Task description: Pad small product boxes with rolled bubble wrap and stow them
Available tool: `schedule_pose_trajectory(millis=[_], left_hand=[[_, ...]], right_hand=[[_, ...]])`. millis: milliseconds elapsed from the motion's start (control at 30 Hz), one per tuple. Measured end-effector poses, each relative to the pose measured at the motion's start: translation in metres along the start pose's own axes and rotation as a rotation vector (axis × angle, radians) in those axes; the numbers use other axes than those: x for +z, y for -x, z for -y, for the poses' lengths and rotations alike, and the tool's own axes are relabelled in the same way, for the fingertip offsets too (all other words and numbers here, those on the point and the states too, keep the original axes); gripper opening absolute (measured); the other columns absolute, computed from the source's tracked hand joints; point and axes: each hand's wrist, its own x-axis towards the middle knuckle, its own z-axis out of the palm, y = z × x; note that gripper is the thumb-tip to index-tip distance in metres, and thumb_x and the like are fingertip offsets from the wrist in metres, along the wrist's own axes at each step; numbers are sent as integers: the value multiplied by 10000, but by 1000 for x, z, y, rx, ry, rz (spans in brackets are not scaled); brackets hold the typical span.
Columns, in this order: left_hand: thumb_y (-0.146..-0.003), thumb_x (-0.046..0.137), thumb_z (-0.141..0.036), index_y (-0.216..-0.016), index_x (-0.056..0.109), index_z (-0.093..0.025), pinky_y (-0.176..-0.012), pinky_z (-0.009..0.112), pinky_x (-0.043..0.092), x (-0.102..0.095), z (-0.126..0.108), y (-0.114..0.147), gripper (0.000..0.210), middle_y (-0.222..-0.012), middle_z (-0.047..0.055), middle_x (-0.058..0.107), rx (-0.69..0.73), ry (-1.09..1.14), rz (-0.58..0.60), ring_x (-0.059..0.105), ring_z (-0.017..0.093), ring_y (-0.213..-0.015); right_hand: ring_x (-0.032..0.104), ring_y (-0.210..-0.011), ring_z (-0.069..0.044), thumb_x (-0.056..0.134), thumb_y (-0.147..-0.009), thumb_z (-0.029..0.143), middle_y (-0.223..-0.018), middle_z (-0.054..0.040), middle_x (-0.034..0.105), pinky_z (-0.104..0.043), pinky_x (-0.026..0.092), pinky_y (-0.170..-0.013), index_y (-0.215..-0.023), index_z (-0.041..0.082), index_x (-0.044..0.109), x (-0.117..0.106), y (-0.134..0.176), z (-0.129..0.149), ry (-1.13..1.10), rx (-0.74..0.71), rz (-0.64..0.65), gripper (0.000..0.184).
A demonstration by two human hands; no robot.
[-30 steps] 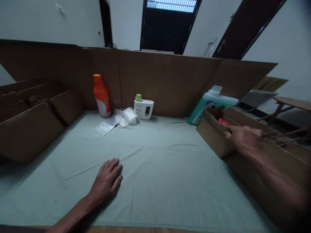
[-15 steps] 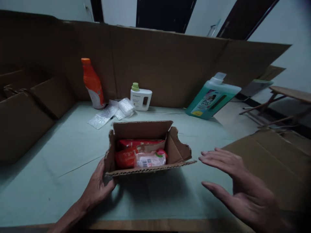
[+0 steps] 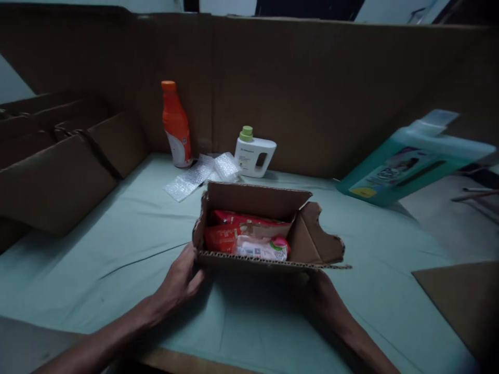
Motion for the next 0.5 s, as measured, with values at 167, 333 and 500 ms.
schedule_pose_trajectory(millis=[167,333,500], left_hand=[[-836,501,-168,-1284,538,-161,-986,437,510,17,17,-73,449,-1208,145,654,14,38,-24,609,267,-1111],[-831,491,-123,-1335,529,-165,-1015,477,477,40,32,-99,507,-1235,149,660,21,23,-66,595,279,-1138],[-839,501,-160,-1252,589,-161,-959,447,512,42,39,-92,422,-1147,142,686,15,23,-92,619,268,-1059]], right_hand=[[711,-803,-266,594,-807,464,-941,-103,762,-357,562,-694,-1006,188,640,3,-45,0,-32,96,-123,344],[720,-890,-296,598,-804,537,-1012,-100,761,-394,570,-750,-1092,200,610,14,-65,-16,-30,101,-217,444],[722,-869,-293,632,-806,538,-974,-62,776,-366,590,-695,-1017,229,666,20,-59,-38,4,121,-222,376]])
